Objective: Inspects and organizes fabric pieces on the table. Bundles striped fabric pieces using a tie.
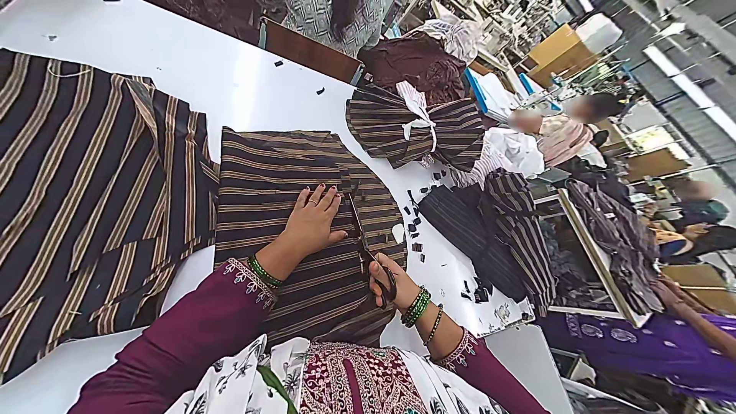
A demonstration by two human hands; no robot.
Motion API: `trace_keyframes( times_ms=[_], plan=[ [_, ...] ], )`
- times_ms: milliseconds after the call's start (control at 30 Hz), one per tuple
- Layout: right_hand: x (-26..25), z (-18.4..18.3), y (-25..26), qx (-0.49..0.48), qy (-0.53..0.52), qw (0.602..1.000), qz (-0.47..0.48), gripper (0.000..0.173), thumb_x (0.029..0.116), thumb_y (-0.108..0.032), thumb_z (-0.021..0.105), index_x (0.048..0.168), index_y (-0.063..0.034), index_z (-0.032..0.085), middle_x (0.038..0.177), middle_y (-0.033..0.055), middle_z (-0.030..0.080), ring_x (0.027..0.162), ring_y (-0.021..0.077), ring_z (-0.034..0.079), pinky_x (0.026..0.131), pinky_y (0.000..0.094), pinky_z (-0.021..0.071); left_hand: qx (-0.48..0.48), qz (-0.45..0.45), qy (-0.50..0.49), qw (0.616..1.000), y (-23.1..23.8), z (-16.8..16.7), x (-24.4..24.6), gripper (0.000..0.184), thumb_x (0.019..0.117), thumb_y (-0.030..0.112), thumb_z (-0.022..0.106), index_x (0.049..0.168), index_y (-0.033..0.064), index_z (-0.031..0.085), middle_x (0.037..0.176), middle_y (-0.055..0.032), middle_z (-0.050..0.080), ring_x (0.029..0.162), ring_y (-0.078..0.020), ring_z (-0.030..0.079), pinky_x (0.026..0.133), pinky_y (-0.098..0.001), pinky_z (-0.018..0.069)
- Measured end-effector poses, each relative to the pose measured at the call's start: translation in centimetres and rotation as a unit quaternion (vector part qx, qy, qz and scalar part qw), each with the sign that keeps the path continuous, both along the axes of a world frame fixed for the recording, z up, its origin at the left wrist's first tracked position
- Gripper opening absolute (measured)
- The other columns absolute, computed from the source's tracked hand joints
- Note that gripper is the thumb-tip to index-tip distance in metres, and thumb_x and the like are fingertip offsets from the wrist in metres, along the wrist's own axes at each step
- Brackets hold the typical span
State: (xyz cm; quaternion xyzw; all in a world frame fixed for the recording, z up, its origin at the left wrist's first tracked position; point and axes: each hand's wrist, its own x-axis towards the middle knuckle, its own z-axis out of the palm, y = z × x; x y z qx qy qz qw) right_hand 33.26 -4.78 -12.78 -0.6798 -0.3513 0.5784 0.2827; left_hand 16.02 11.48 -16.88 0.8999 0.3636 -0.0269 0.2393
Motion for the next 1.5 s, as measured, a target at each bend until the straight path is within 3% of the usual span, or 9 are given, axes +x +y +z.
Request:
trace_keyframes(
  times_ms=[133, 333, 500, 633, 700, 900, 1033, 1200, 1500],
  plan=[
    [2.0, 0.6, -0.5, 0.056, -0.101, 0.991, -0.075, 0.022, 0.1077, -0.023, 0.044, 0.105, -0.0007, 0.047, 0.059, -0.0054, 0.048, 0.046, 0.0041, 0.051, 0.048, 0.0207, 0.0489, 0.005, 0.034, 0.017, 0.999, 0.5, -0.2, -0.1, 0.092, 0.0983, 0.070, 0.044, 0.164, 0.0104, 0.021, 0.173, -0.0104, 0.010, 0.160, -0.0326, 0.001, 0.122, -0.0654, -0.0018],
    [8.1, 0.8, -2.4, -0.006, -0.400, 0.908, -0.122, 0.055, 0.0956, -0.028, 0.074, 0.132, 0.0035, 0.048, 0.085, 0.0148, 0.066, 0.069, 0.0238, 0.063, 0.069, 0.0442, 0.0538, 0.066, 0.142, -0.152, 0.976, 2.5, -0.2, -2.7, 0.076, 0.0948, 0.050, 0.068, 0.153, 0.0057, 0.047, 0.164, -0.0236, 0.032, 0.153, -0.0496, 0.019, 0.117, -0.0773, 0.0081],
    [10.5, 0.7, -4.3, -0.048, -0.480, 0.871, -0.093, 0.055, 0.0959, -0.032, 0.073, 0.136, -0.0010, 0.053, 0.099, 0.0246, 0.069, 0.093, 0.0421, 0.068, 0.085, 0.0611, 0.0506, 0.084, 0.379, -0.189, 0.902, 6.8, 2.4, -10.6, 0.088, 0.0972, 0.040, 0.067, 0.157, -0.0095, 0.026, 0.164, -0.0368, 0.015, 0.152, -0.0574, 0.010, 0.119, -0.0731, 0.0136],
    [11.9, 0.3, -4.5, -0.041, -0.485, 0.870, -0.083, 0.052, 0.0949, -0.030, 0.074, 0.136, -0.0031, 0.058, 0.105, 0.0266, 0.070, 0.098, 0.0450, 0.067, 0.088, 0.0641, 0.0488, -0.009, 0.482, -0.191, 0.855, 8.2, 1.8, -14.5, 0.071, 0.0969, 0.031, 0.071, 0.149, -0.0076, 0.041, 0.139, -0.0329, 0.056, 0.131, -0.0495, 0.052, 0.110, -0.0670, 0.0368],
    [12.3, 0.5, -4.3, -0.045, -0.481, 0.873, -0.071, 0.051, 0.0958, -0.032, 0.073, 0.136, -0.0040, 0.059, 0.108, 0.0271, 0.069, 0.102, 0.0453, 0.066, 0.090, 0.0643, 0.0478, -0.068, 0.491, -0.198, 0.846, 8.5, 1.2, -14.9, 0.044, 0.0986, 0.026, 0.070, 0.129, -0.0046, 0.062, 0.125, -0.0274, 0.065, 0.118, -0.0404, 0.060, 0.102, -0.0632, 0.0418],
    [13.5, -0.1, -3.9, 0.016, -0.487, 0.873, -0.022, 0.045, 0.1004, -0.020, 0.063, 0.142, -0.0046, 0.058, 0.129, 0.0297, 0.062, 0.120, 0.0476, 0.059, 0.102, 0.0635, 0.0430, -0.007, 0.323, -0.328, 0.888, 2.8, 5.7, -14.0, 0.014, 0.0993, 0.007, 0.064, 0.109, -0.0032, 0.064, 0.094, -0.0074, 0.065, 0.079, -0.0064, 0.058, 0.077, -0.0289, 0.0500],
    [12.6, -3.0, -4.5, 0.247, -0.510, 0.824, -0.009, 0.035, 0.0920, -0.001, 0.059, 0.125, 0.0035, 0.070, 0.132, 0.0344, 0.059, 0.123, 0.0545, 0.055, 0.100, 0.0676, 0.0423, 0.010, 0.061, -0.230, 0.971, -5.1, 8.8, -16.8, 0.010, 0.0907, 0.005, 0.067, 0.096, -0.0014, 0.071, 0.097, -0.0098, 0.070, 0.092, -0.0191, 0.067, 0.086, -0.0453, 0.0554],
    [7.9, -4.8, -2.6, 0.363, -0.375, 0.849, 0.085, 0.032, 0.0924, -0.002, 0.056, 0.119, 0.0026, 0.073, 0.127, 0.0282, 0.066, 0.122, 0.0466, 0.061, 0.104, 0.0607, 0.0457, -0.125, -0.110, -0.110, 0.980, -10.7, 10.9, -18.7, 0.036, 0.0899, 0.041, 0.070, 0.109, 0.0115, 0.075, 0.104, 0.0016, 0.074, 0.096, -0.0043, 0.068, 0.086, -0.0302, 0.0559],
    [3.3, -4.5, 3.1, 0.240, -0.423, 0.850, 0.201, 0.052, 0.1030, -0.005, 0.046, 0.153, -0.0158, 0.049, 0.163, 0.0239, 0.032, 0.151, 0.0422, 0.031, 0.121, 0.0606, 0.0228, -0.100, 0.217, 0.025, 0.971, -4.5, 4.7, -12.4, 0.054, 0.1060, 0.040, 0.055, 0.139, -0.0031, 0.054, 0.121, -0.0307, 0.064, 0.115, -0.0460, 0.062, 0.101, -0.0642, 0.0443]
  ],
)
